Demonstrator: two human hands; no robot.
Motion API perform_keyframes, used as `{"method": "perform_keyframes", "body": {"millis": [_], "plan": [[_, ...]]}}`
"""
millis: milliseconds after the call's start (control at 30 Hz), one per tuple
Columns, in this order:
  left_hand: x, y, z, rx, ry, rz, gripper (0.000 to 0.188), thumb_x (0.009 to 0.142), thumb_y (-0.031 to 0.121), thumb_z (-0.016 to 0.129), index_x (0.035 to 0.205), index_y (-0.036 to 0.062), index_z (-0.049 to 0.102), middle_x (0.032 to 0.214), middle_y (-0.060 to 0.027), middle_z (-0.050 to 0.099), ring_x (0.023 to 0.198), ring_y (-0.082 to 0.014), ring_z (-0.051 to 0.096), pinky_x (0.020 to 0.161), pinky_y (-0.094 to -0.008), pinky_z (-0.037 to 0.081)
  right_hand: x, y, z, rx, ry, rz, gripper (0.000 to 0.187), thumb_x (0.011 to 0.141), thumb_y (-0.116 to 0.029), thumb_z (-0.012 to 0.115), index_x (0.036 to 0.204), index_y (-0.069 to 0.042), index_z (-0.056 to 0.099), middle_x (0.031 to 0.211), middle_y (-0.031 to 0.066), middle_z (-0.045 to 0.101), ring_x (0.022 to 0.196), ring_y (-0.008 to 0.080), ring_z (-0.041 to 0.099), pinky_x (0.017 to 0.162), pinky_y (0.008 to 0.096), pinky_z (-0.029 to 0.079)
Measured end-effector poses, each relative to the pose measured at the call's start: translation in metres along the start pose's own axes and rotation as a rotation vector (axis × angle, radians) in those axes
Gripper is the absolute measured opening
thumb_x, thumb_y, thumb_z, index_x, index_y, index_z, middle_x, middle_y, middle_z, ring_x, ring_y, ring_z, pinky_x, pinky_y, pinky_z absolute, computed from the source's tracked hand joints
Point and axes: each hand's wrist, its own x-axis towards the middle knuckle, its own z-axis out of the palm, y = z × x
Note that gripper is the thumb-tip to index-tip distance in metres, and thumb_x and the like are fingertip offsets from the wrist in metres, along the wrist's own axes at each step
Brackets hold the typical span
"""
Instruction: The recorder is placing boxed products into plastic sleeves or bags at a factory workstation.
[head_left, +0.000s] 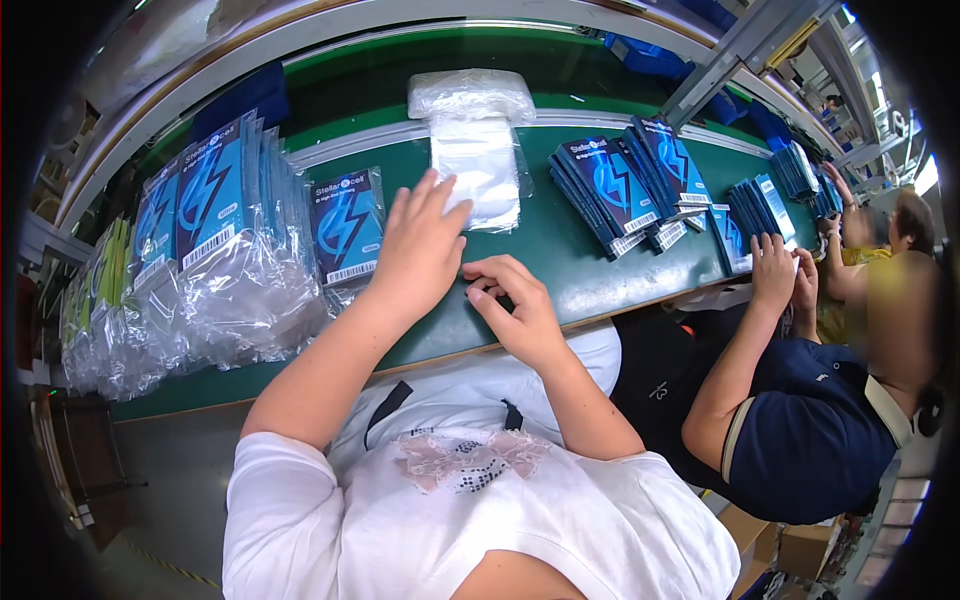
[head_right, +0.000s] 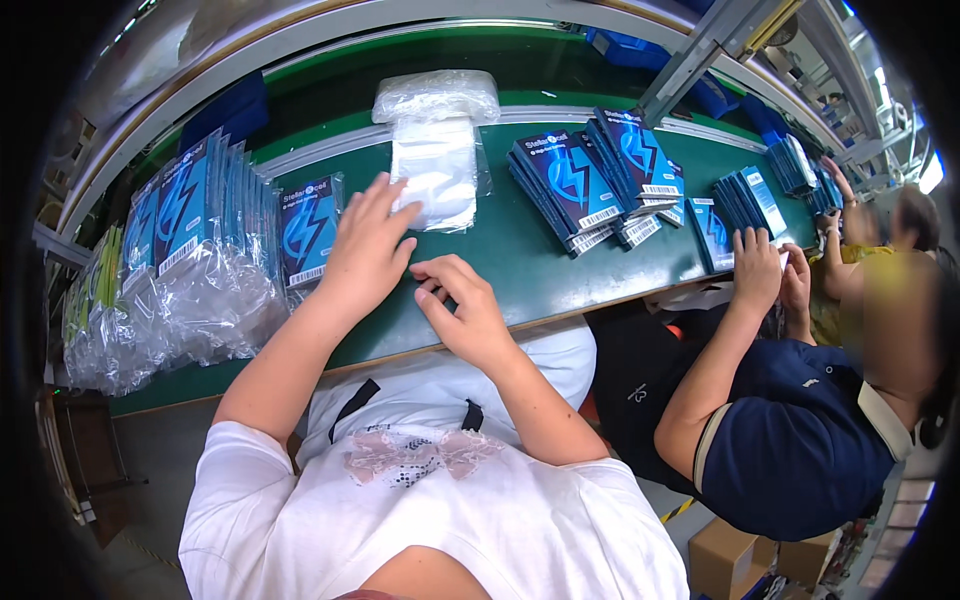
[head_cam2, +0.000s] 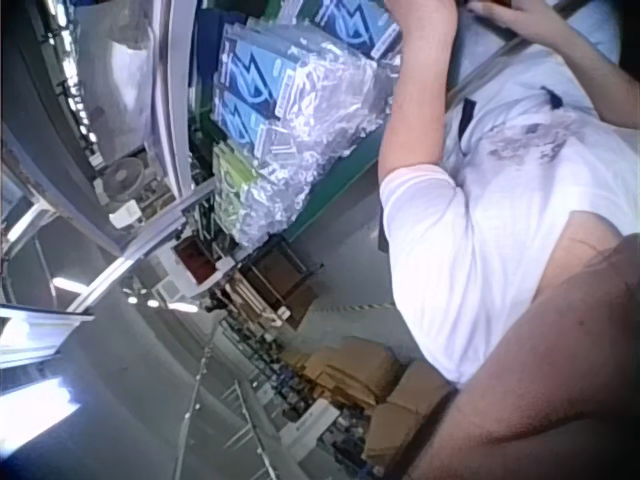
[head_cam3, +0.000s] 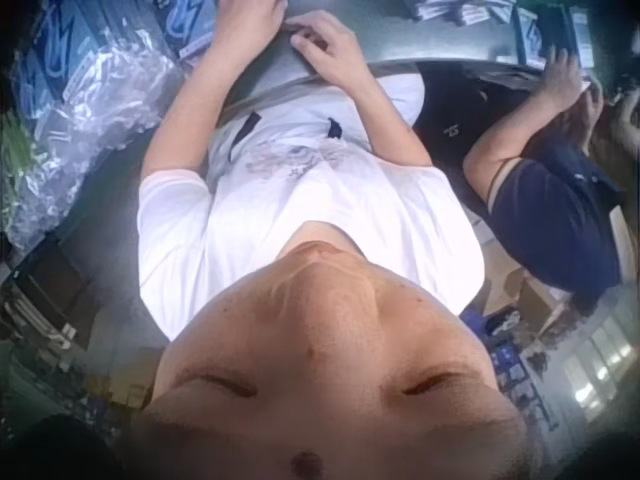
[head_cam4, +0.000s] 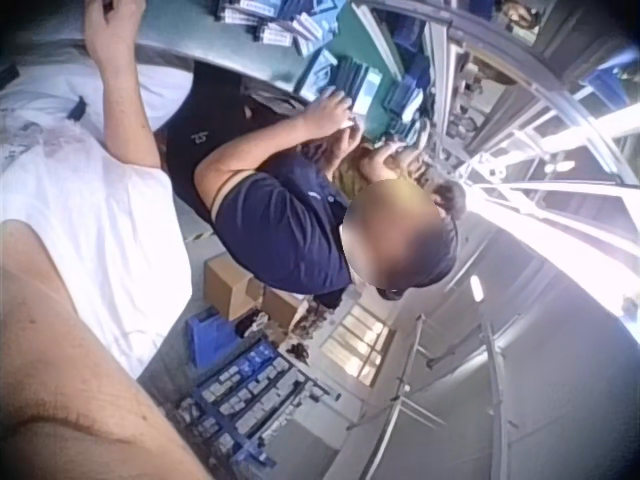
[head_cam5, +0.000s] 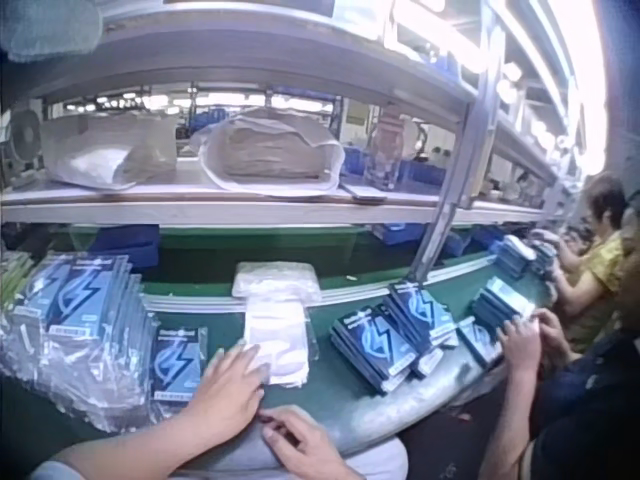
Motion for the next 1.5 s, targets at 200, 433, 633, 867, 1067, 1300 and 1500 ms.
{"method": "perform_keyframes", "body": {"millis": [200, 433, 633, 867, 1067, 1300, 1500], "plan": [[0.017, -0.015, 0.027, -0.078, -0.027, 0.032, 0.019, 0.082, 0.003, 0.059, 0.098, 0.0080, 0.069, 0.099, -0.0055, 0.061, 0.101, -0.0247, 0.056, 0.086, -0.0399, 0.041, -0.001, -0.004, -0.005, 0.106, 0.042, 0.058, 0.021, 0.086, 0.000, 0.060, 0.106, 0.004, 0.062, 0.096, 0.0108, 0.062, 0.083, 0.0156, 0.061, 0.073, 0.0266, 0.050], [0.010, -0.011, 0.020, -0.310, 0.098, -0.010, 0.020, 0.081, 0.004, 0.062, 0.100, 0.0075, 0.068, 0.099, -0.0072, 0.058, 0.095, -0.0257, 0.057, 0.083, -0.0363, 0.043, 0.045, -0.035, -0.064, -0.310, 0.499, -0.263, 0.015, 0.086, -0.003, 0.062, 0.100, 0.002, 0.065, 0.090, 0.0088, 0.065, 0.081, 0.0162, 0.062, 0.069, 0.0268, 0.049], [0.012, -0.021, 0.033, -0.151, 0.091, 0.051, 0.020, 0.081, 0.003, 0.060, 0.099, 0.0072, 0.068, 0.101, -0.0064, 0.059, 0.099, -0.0247, 0.055, 0.087, -0.0381, 0.040, 0.083, -0.001, -0.125, -1.163, 0.302, 0.017, 0.055, 0.080, -0.024, 0.071, 0.123, 0.006, 0.054, 0.128, 0.0241, 0.053, 0.118, 0.0389, 0.050, 0.100, 0.0419, 0.041], [0.012, -0.019, 0.030, -0.129, 0.042, -0.026, 0.021, 0.079, 0.000, 0.060, 0.095, 0.0082, 0.070, 0.089, -0.0047, 0.057, 0.094, -0.0241, 0.055, 0.083, -0.0375, 0.040, 0.078, -0.012, -0.109, -1.155, 0.224, 0.134, 0.059, 0.071, -0.028, 0.078, 0.122, -0.004, 0.062, 0.126, 0.0271, 0.054, 0.117, 0.0390, 0.052, 0.099, 0.0457, 0.040], [0.012, -0.019, 0.031, -0.329, 0.153, -0.043, 0.018, 0.080, -0.001, 0.061, 0.095, 0.0054, 0.069, 0.094, -0.0088, 0.056, 0.094, -0.0269, 0.056, 0.084, -0.0400, 0.043, 0.068, -0.037, -0.092, -0.884, 0.384, 0.003, 0.053, 0.073, -0.031, 0.078, 0.112, -0.002, 0.055, 0.096, 0.0152, 0.057, 0.085, 0.0251, 0.059, 0.073, 0.0374, 0.050], [0.012, -0.021, 0.029, -0.216, 0.231, 0.039, 0.020, 0.078, -0.001, 0.062, 0.095, 0.0066, 0.070, 0.099, -0.0089, 0.059, 0.100, -0.0263, 0.056, 0.089, -0.0398, 0.042, 0.046, -0.007, -0.065, 0.904, 0.005, 0.421, 0.075, 0.094, -0.065, 0.036, 0.118, 0.004, 0.050, 0.077, 0.0139, 0.059, 0.052, 0.0154, 0.054, 0.041, 0.0248, 0.041], [0.014, -0.021, 0.029, -0.198, 0.114, -0.056, 0.019, 0.080, 0.001, 0.060, 0.096, 0.0059, 0.069, 0.095, -0.0088, 0.060, 0.093, -0.0270, 0.057, 0.084, -0.0399, 0.044, 0.018, 0.032, -0.045, 1.084, -0.090, 0.343, 0.072, 0.093, -0.054, 0.045, 0.124, 0.011, 0.044, 0.086, 0.0165, 0.056, 0.059, 0.0177, 0.050, 0.044, 0.0269, 0.041]]}}
